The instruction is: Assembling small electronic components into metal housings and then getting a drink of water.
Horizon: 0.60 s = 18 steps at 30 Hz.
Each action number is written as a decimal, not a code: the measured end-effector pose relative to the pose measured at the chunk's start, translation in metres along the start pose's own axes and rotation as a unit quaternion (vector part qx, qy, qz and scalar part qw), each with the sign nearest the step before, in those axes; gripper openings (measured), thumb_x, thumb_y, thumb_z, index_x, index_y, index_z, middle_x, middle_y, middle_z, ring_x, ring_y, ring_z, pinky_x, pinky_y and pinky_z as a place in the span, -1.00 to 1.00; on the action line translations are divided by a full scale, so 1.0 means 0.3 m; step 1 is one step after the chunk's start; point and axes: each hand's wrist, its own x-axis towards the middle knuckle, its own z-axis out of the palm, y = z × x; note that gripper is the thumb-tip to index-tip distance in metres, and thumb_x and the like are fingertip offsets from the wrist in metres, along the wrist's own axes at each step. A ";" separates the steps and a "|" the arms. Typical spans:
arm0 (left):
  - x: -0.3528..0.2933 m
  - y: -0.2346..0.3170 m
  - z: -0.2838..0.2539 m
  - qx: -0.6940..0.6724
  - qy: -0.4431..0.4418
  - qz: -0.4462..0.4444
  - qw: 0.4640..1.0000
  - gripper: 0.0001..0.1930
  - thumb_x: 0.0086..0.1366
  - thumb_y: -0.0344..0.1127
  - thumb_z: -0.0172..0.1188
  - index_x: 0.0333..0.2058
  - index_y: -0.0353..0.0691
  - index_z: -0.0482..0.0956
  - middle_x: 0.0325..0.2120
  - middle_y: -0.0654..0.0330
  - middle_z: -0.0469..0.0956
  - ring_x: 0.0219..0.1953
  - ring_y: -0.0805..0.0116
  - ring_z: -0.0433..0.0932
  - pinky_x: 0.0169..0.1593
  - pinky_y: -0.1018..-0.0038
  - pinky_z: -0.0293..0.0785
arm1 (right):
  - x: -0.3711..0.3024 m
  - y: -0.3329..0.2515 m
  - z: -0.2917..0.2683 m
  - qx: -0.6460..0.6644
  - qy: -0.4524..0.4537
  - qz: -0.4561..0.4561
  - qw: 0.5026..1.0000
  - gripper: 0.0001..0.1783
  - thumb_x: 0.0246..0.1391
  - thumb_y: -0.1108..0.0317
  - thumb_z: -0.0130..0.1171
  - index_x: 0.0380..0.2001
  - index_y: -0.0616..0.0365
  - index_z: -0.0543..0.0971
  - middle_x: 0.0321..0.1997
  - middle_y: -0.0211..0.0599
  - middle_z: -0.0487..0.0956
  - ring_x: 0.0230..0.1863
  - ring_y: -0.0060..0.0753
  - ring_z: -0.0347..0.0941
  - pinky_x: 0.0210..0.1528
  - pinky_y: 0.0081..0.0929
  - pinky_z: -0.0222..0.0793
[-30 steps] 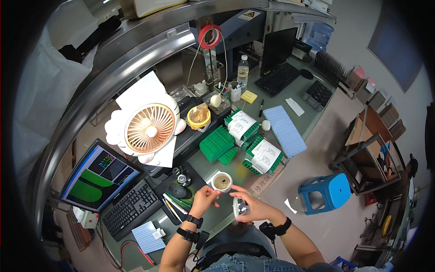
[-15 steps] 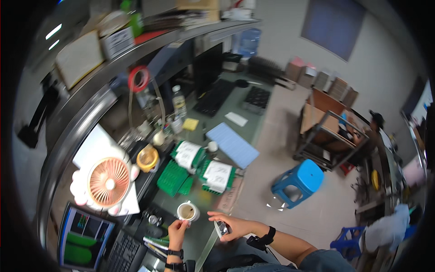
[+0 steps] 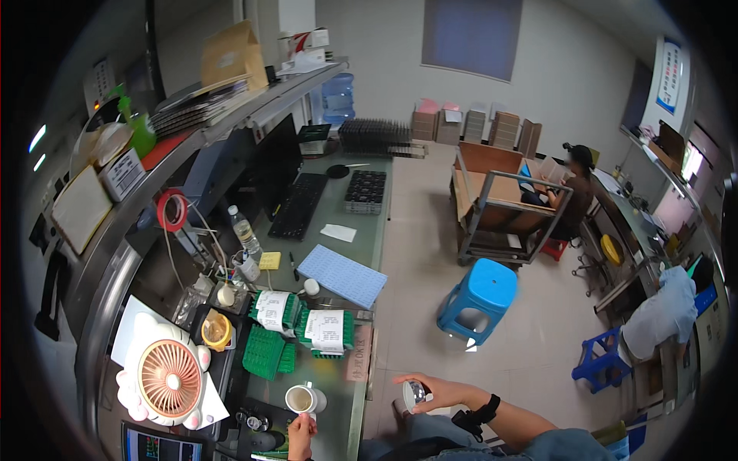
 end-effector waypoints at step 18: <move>-0.266 0.177 0.668 0.255 -0.037 -0.003 0.966 -0.65 0.46 -0.17 -0.17 -0.35 -0.30 0.48 -0.67 0.29 0.36 -0.62 0.51 0.27 -0.53 0.47 0.22 | -0.275 -0.006 -0.623 0.173 0.056 -0.132 0.975 -0.16 -0.04 0.22 0.33 0.27 0.08 0.15 0.20 -0.30 0.32 0.17 -0.42 0.24 0.18 -0.46 0.19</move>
